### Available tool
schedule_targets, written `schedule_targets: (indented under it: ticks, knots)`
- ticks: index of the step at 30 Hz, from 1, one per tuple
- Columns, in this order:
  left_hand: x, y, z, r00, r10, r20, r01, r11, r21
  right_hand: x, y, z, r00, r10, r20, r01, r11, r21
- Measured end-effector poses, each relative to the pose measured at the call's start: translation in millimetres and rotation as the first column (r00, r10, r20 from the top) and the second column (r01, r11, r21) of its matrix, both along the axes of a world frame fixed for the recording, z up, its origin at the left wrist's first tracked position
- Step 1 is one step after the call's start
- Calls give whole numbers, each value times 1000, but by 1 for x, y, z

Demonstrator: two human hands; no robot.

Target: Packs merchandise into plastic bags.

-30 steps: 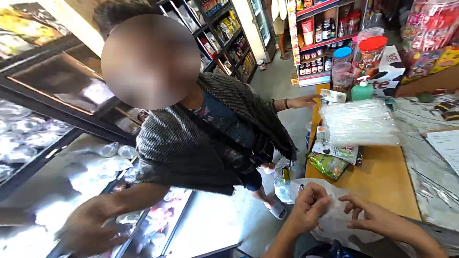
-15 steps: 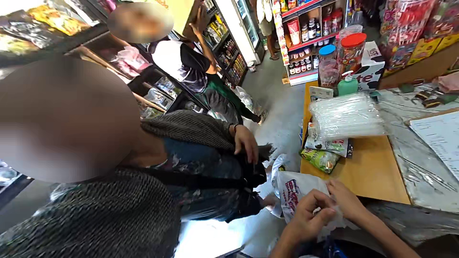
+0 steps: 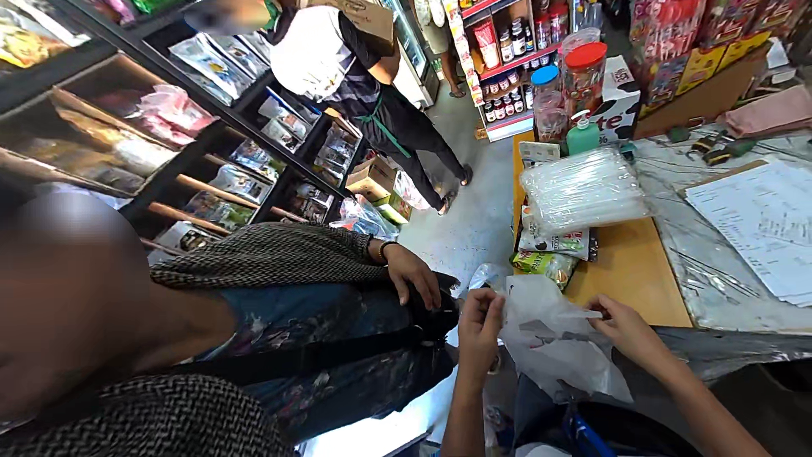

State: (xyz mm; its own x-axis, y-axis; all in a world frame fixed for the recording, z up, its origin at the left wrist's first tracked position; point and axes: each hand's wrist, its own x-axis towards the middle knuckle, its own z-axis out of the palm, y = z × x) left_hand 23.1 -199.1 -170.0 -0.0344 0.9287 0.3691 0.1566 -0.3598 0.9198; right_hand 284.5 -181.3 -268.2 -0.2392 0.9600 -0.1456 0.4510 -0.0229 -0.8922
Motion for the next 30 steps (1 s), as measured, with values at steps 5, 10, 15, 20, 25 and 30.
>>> schedule_targets:
  ticks: [5,10,15,20,25,30]
  knots:
    - [-3,7,-14,975,129,-180,-143,987,-70,13,0,-3,973,-233,-5,233,972,29]
    - [5,4,-13,973,87,-213,-105,992,-74,10,0,-6,974,-226,13,226,974,7]
    - [2,7,-13,931,103,-350,-153,981,-116,6,-1,-8,988,-153,-39,152,988,-21]
    - [-7,10,-15,827,163,-538,-274,953,-132,2,-1,-9,993,-95,-70,92,995,-39]
    - [-9,9,-13,806,251,-536,-339,938,-71,-13,-2,-14,993,-82,-89,79,996,-36]
    - [20,-8,-8,777,207,-594,-151,978,143,-24,0,-13,997,-18,-80,9,993,-117]
